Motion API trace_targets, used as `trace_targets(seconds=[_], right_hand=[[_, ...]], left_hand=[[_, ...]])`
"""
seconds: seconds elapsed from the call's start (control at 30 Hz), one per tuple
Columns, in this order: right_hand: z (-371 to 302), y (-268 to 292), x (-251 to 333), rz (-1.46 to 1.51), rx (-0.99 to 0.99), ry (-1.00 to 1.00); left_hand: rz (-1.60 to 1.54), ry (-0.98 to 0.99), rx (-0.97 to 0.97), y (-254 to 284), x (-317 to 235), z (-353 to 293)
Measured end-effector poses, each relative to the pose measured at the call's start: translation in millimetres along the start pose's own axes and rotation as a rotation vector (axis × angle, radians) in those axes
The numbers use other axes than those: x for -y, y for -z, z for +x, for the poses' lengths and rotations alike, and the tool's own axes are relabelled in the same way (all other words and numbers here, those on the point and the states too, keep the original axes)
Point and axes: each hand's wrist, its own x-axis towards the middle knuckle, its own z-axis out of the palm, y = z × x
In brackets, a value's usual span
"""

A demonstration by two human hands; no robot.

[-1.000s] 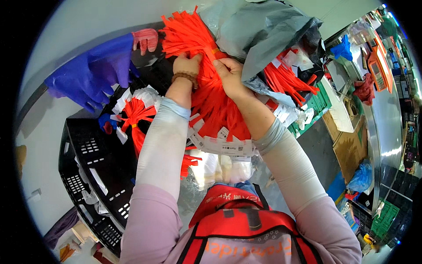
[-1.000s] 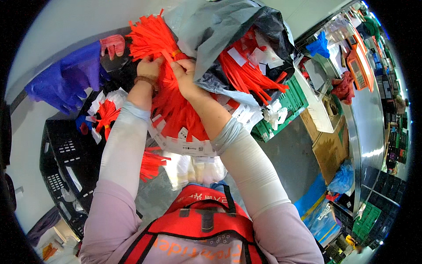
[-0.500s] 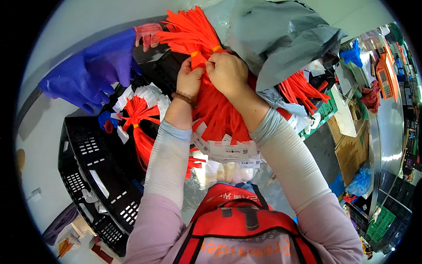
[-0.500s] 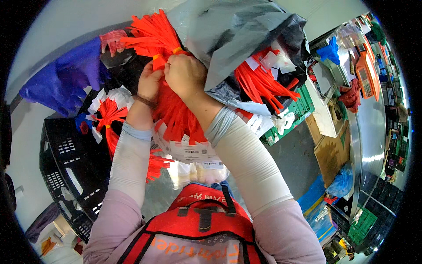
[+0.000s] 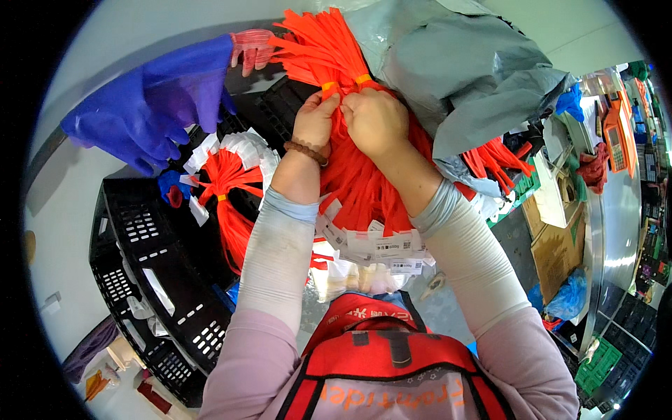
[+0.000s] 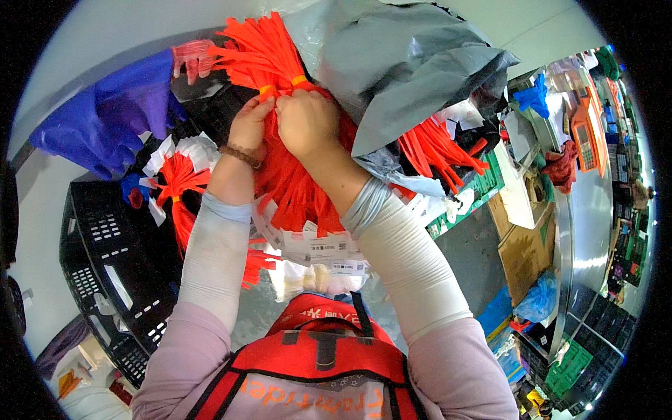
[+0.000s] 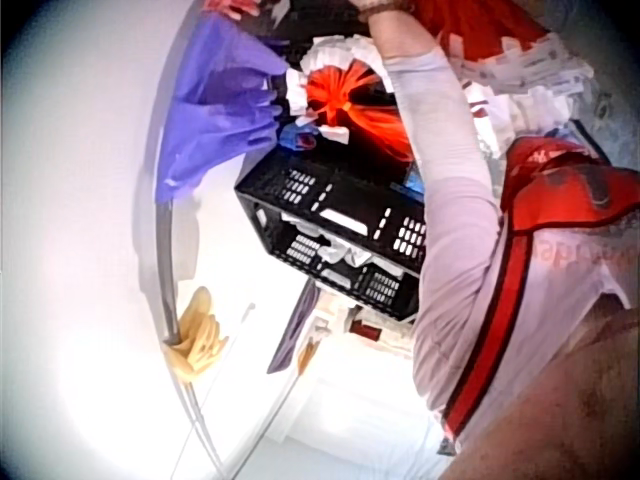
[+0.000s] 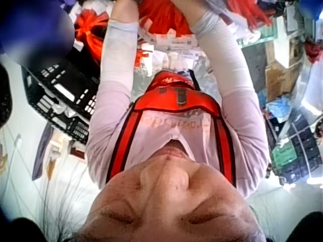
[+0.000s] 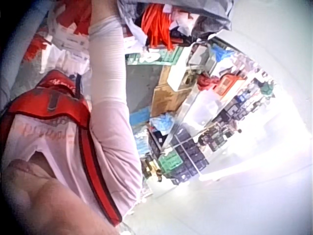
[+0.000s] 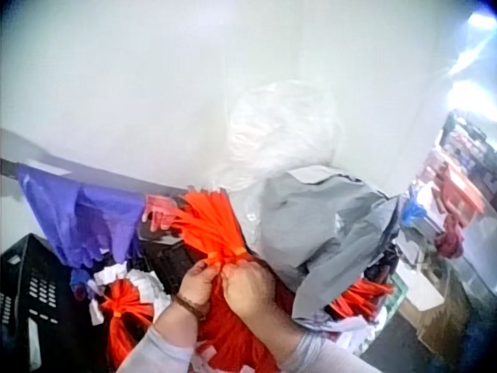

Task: The person folds white plastic bags and places them into a clear container. They then gather red plastic bags from a black crate, tie them into a bundle, and place the bundle into the crate. Finally, they pick up a long strip of printed labels, fold it, and place it into the crate.

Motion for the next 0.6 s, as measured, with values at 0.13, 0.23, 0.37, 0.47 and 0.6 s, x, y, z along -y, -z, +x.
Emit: trace_targets(seconds=[0.13,0.23,0.37,0.47,0.6], right_hand=[[-1,-6,-1,-0.043,-0.047,0.112],[0,-8,0,-0.088,-0.059,0.159],[1,-6,-4,-0.052,-0.053,0.187],[4,-1,0,0.029,0.046,0.137],[26,7,-4,0.178,0.011,0.037]], left_hand=[[0.116,-0.026,-0.072,0,2,1],[0.226,-0.062,-0.104,4,7,8],[0.378,-0.087,-0.155,-2,6,7],[0.435,-0.149,-0.192,14,18,16],[0.587,-0.138,-0.150,2,5,3]])
